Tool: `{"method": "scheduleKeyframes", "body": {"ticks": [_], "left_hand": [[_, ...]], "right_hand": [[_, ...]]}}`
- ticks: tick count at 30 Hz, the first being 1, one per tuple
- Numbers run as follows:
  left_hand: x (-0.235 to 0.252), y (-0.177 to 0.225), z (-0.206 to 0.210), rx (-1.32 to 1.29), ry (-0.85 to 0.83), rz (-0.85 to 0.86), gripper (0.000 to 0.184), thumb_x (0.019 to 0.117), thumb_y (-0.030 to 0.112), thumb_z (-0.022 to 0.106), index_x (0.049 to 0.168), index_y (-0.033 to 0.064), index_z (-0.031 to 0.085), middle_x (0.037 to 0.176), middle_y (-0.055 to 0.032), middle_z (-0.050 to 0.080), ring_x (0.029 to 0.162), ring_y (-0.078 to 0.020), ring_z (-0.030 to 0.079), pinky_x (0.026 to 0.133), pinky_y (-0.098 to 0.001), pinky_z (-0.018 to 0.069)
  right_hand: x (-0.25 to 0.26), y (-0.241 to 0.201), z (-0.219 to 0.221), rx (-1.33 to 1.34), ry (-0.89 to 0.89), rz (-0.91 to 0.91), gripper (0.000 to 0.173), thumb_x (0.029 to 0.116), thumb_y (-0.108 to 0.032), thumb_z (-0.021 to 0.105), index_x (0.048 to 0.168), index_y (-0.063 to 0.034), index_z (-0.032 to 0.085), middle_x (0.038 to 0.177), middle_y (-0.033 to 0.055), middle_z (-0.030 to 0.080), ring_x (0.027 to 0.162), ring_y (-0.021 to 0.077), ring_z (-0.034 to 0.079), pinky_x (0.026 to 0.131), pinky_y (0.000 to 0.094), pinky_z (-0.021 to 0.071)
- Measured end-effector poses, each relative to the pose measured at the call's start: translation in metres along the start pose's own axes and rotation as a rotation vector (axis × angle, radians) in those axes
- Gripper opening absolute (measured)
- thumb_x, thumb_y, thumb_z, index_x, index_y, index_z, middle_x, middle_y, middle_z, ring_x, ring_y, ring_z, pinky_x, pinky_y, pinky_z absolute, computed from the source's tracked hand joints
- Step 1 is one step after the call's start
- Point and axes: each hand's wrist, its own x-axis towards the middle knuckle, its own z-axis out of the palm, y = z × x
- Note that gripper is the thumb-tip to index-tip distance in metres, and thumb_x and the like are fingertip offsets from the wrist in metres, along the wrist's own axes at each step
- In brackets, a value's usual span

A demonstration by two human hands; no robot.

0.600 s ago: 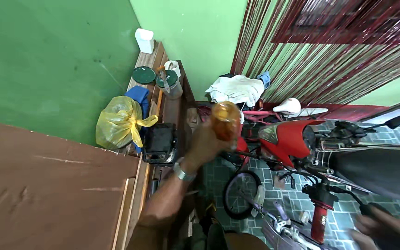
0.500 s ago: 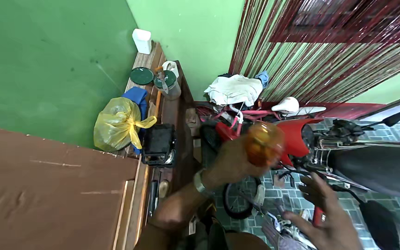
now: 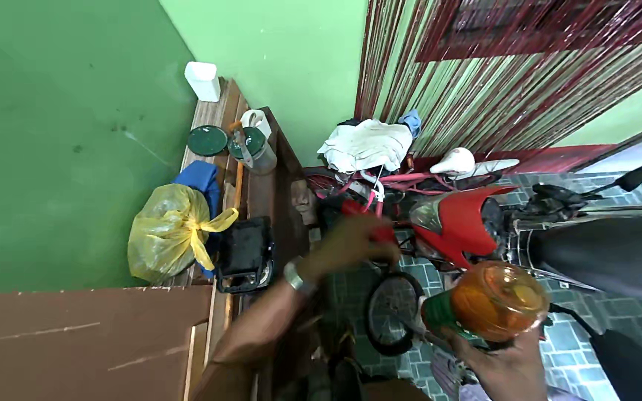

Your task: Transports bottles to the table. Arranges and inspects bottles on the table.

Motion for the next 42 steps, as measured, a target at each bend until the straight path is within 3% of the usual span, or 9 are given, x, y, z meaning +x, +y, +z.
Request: {"method": "scheduleKeyframes", "body": {"ticks": [2, 5, 8, 12, 18, 23, 33, 38, 42], "left_hand": [[0.024, -0.049, -0.071, 0.222, 0.445, -0.202, 0.045, 0.0951, 0.042, 0.071, 0.124, 0.0085, 0.07, 0.115, -0.0162, 0.071, 0.104, -0.031, 0.069, 0.09, -0.0566, 0.0575], [0.047, -0.119, -0.173, 0.385, 0.845, -0.566, 0.078, 0.0947, 0.063, 0.059, 0.136, -0.0029, 0.057, 0.138, -0.0337, 0.054, 0.125, -0.0514, 0.055, 0.101, -0.0719, 0.0432], [0.057, -0.154, -0.208, 0.457, 0.851, -0.776, 0.094, 0.0931, 0.067, 0.059, 0.143, -0.0117, 0.045, 0.142, -0.0403, 0.048, 0.13, -0.0572, 0.05, 0.102, -0.0741, 0.0414], [0.063, -0.16, -0.213, 0.431, 0.812, -0.852, 0.076, 0.0989, 0.054, 0.059, 0.135, -0.0123, 0.052, 0.132, -0.0383, 0.057, 0.125, -0.0545, 0.056, 0.101, -0.0715, 0.044], [0.035, -0.152, -0.201, 0.217, 0.969, -0.581, 0.05, 0.1076, 0.035, 0.046, 0.127, -0.0095, 0.058, 0.12, -0.0324, 0.064, 0.113, -0.045, 0.064, 0.099, -0.0627, 0.0493], [-0.011, -0.057, -0.094, -0.552, 0.679, 0.004, 0.031, 0.1124, 0.034, 0.034, 0.121, 0.0167, 0.058, 0.095, 0.0081, 0.064, 0.067, -0.0001, 0.058, 0.062, -0.0168, 0.0521], [-0.054, 0.095, 0.119, -0.853, 0.168, 0.207, 0.032, 0.1072, 0.035, 0.052, 0.117, 0.0079, 0.065, 0.093, -0.0023, 0.066, 0.066, -0.0054, 0.058, 0.059, -0.0194, 0.0519], [-0.07, 0.153, 0.227, -0.666, 0.05, 0.201, 0.029, 0.1089, 0.025, 0.048, 0.125, 0.006, 0.062, 0.099, -0.0055, 0.072, 0.07, -0.0097, 0.066, 0.062, -0.0229, 0.0576], [-0.088, 0.197, 0.341, -0.453, -0.07, 0.22, 0.05, 0.1073, 0.015, 0.046, 0.153, 0.0087, 0.028, 0.105, -0.0031, 0.072, 0.07, -0.0107, 0.07, 0.057, -0.023, 0.0592]], "right_hand": [[-0.002, -0.003, -0.009, 0.02, 0.026, -0.005, 0.109, 0.0635, -0.017, 0.096, 0.148, 0.0032, 0.03, 0.135, 0.0033, 0.061, 0.123, 0.0059, 0.061, 0.105, 0.0255, 0.0547], [-0.003, -0.011, -0.022, 0.079, -0.003, -0.01, 0.103, 0.066, -0.009, 0.093, 0.147, 0.0003, 0.03, 0.133, -0.0019, 0.061, 0.122, 0.0048, 0.061, 0.106, 0.0274, 0.0551], [-0.005, -0.016, -0.035, 0.068, -0.03, -0.036, 0.096, 0.0709, -0.012, 0.093, 0.146, -0.002, 0.033, 0.131, -0.0031, 0.062, 0.121, 0.0051, 0.062, 0.106, 0.0288, 0.0549], [-0.017, -0.008, -0.05, 0.019, -0.015, 0.033, 0.109, 0.0679, -0.011, 0.094, 0.149, 0.005, 0.023, 0.138, 0.0064, 0.056, 0.127, 0.0101, 0.059, 0.109, 0.0313, 0.0528], [-0.023, -0.008, -0.062, 0.063, -0.022, 0.042, 0.104, 0.0697, -0.007, 0.092, 0.147, 0.008, 0.024, 0.132, 0.0067, 0.06, 0.121, 0.0083, 0.063, 0.106, 0.0292, 0.0548], [-0.034, -0.009, -0.083, 0.044, 0.005, 0.004, 0.107, 0.0708, -0.012, 0.093, 0.15, 0.0063, 0.023, 0.136, 0.0049, 0.057, 0.126, 0.0059, 0.059, 0.109, 0.0277, 0.0522], [-0.118, 0.011, -0.175, 0.062, 0.216, -0.02, 0.106, 0.0647, -0.028, 0.096, 0.15, -0.0126, 0.034, 0.134, -0.0026, 0.062, 0.121, 0.0111, 0.064, 0.101, 0.0298, 0.0587], [-0.194, 0.037, -0.25, 0.022, 0.292, 0.019, 0.103, 0.0686, -0.03, 0.094, 0.148, 0.0013, 0.036, 0.132, 0.0063, 0.063, 0.119, 0.0091, 0.064, 0.099, 0.0272, 0.0589], [-0.264, 0.067, -0.306, 0.082, 0.301, 0.064, 0.092, 0.0756, -0.021, 0.09, 0.148, 0.0052, 0.039, 0.13, 0.0132, 0.065, 0.119, 0.0109, 0.064, 0.102, 0.0299, 0.0564]]}}
